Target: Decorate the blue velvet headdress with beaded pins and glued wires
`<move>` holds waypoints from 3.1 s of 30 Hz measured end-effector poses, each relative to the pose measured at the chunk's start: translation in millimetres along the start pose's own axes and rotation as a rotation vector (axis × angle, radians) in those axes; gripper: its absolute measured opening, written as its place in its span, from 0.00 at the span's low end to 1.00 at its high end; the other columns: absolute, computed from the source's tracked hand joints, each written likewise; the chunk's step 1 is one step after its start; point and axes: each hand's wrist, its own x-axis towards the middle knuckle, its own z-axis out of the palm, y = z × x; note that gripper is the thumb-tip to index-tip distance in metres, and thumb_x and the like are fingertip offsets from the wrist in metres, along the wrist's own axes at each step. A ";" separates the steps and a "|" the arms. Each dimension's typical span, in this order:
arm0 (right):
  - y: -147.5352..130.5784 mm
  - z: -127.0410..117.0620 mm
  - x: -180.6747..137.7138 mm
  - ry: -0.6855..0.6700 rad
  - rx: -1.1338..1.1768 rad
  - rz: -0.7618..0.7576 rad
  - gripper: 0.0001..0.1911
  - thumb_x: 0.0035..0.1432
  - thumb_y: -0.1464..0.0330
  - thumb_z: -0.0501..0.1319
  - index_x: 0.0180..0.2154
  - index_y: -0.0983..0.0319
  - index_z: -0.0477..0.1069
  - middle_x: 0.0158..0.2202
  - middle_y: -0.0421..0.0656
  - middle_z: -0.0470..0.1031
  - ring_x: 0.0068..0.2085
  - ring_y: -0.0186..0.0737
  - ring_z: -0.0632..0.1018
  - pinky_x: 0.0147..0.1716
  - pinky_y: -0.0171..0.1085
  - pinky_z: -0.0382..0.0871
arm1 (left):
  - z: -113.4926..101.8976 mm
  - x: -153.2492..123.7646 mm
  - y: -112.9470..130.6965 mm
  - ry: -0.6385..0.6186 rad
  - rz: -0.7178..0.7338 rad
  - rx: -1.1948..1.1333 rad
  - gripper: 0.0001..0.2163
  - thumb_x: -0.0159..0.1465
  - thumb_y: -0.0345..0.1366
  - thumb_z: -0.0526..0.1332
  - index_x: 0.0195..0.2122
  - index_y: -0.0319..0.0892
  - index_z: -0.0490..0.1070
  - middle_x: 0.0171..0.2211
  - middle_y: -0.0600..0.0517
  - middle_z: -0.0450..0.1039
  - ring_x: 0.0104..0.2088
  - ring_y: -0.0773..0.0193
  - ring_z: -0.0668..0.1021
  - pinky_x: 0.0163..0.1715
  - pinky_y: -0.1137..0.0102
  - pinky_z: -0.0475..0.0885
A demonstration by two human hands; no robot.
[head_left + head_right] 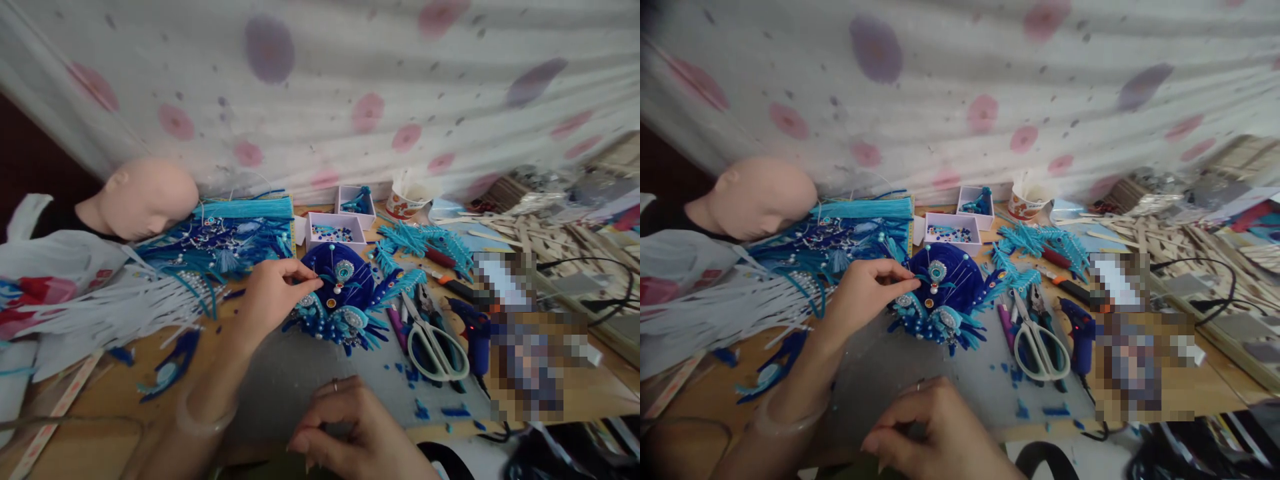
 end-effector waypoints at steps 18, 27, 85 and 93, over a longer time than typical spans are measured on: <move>13.9 -1.0 -9.2 0.001 0.019 0.064 0.20 0.60 0.52 0.68 0.30 0.63 0.85 0.22 0.41 0.78 0.26 0.31 0.74 0.25 0.29 0.61 | -4.2 3.2 -13.3 0.139 0.027 0.011 0.05 0.54 0.40 0.71 0.27 0.46 0.83 0.26 0.52 0.83 0.26 0.63 0.79 0.28 0.71 0.71; 10.1 -6.0 -4.4 -0.021 0.150 0.021 0.20 0.60 0.52 0.68 0.30 0.63 0.84 0.21 0.39 0.73 0.25 0.30 0.71 0.26 0.29 0.60 | -2.3 0.5 -9.6 0.101 -0.052 0.078 0.06 0.51 0.39 0.72 0.26 0.43 0.82 0.23 0.52 0.81 0.22 0.65 0.77 0.21 0.74 0.68; 31.6 29.2 -1.4 -0.175 -0.302 -0.005 0.24 0.67 0.49 0.59 0.34 0.60 0.82 0.27 0.39 0.78 0.29 0.31 0.76 0.28 0.29 0.65 | 5.2 -1.6 -9.2 0.030 -0.017 -0.038 0.11 0.52 0.41 0.68 0.35 0.43 0.76 0.29 0.51 0.84 0.24 0.62 0.70 0.30 0.67 0.63; 33.4 26.9 -3.7 -0.183 -0.250 -0.060 0.28 0.67 0.47 0.57 0.35 0.62 0.83 0.27 0.40 0.79 0.28 0.31 0.76 0.28 0.28 0.65 | 1.5 1.9 -12.6 -0.077 -0.058 -0.109 0.12 0.50 0.44 0.67 0.32 0.43 0.77 0.30 0.48 0.83 0.33 0.56 0.82 0.32 0.67 0.70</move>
